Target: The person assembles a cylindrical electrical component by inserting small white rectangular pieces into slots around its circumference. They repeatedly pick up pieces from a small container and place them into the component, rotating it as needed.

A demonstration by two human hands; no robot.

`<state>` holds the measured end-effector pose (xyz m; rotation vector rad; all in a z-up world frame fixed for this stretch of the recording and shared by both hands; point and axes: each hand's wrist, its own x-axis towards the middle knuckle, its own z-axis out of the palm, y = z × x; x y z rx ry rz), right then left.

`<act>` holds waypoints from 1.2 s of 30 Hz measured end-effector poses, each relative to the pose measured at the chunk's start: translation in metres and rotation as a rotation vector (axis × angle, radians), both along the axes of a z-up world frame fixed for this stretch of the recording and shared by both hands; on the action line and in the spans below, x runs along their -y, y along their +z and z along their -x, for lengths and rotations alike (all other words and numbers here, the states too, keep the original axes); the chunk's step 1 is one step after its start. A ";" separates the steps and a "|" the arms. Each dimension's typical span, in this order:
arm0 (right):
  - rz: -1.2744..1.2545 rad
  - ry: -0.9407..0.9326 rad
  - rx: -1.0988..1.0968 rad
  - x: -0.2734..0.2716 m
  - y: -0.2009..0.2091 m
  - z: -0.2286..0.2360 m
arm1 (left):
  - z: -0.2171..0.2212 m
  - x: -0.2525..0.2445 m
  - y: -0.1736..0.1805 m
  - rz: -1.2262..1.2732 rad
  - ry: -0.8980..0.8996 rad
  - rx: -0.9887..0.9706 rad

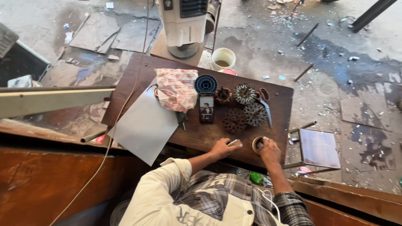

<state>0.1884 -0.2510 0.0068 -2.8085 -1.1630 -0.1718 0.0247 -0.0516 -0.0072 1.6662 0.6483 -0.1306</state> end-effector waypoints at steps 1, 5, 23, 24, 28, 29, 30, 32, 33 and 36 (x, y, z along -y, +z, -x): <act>-0.024 -0.001 -0.030 -0.001 0.003 0.002 | 0.006 -0.003 -0.002 -0.019 0.017 -0.029; -0.179 0.007 -0.097 -0.009 0.012 0.005 | 0.010 -0.008 0.005 -0.282 0.003 0.113; -0.160 -0.123 -0.070 0.004 0.005 0.012 | 0.030 0.014 0.057 -0.688 -0.081 0.351; -0.196 -0.145 -0.103 0.012 0.008 0.008 | 0.025 0.019 0.059 -0.712 -0.086 0.351; -0.468 -0.047 -0.145 -0.007 0.003 0.017 | 0.027 0.012 0.065 -0.825 -0.096 0.481; -0.614 -0.116 -0.420 -0.011 0.000 0.025 | 0.026 0.015 0.067 -0.837 -0.101 0.540; -0.754 -0.183 -0.698 -0.019 -0.004 0.033 | 0.027 0.012 0.067 -0.848 -0.108 0.599; -0.950 -0.223 -1.092 -0.014 -0.006 0.044 | 0.025 0.018 0.063 -0.716 -0.069 0.616; -1.011 -0.183 -1.205 -0.012 -0.005 0.044 | 0.018 0.023 0.060 -0.644 -0.037 0.632; -1.047 -0.241 -1.415 -0.008 -0.001 0.048 | 0.010 0.024 0.055 -0.580 -0.050 0.601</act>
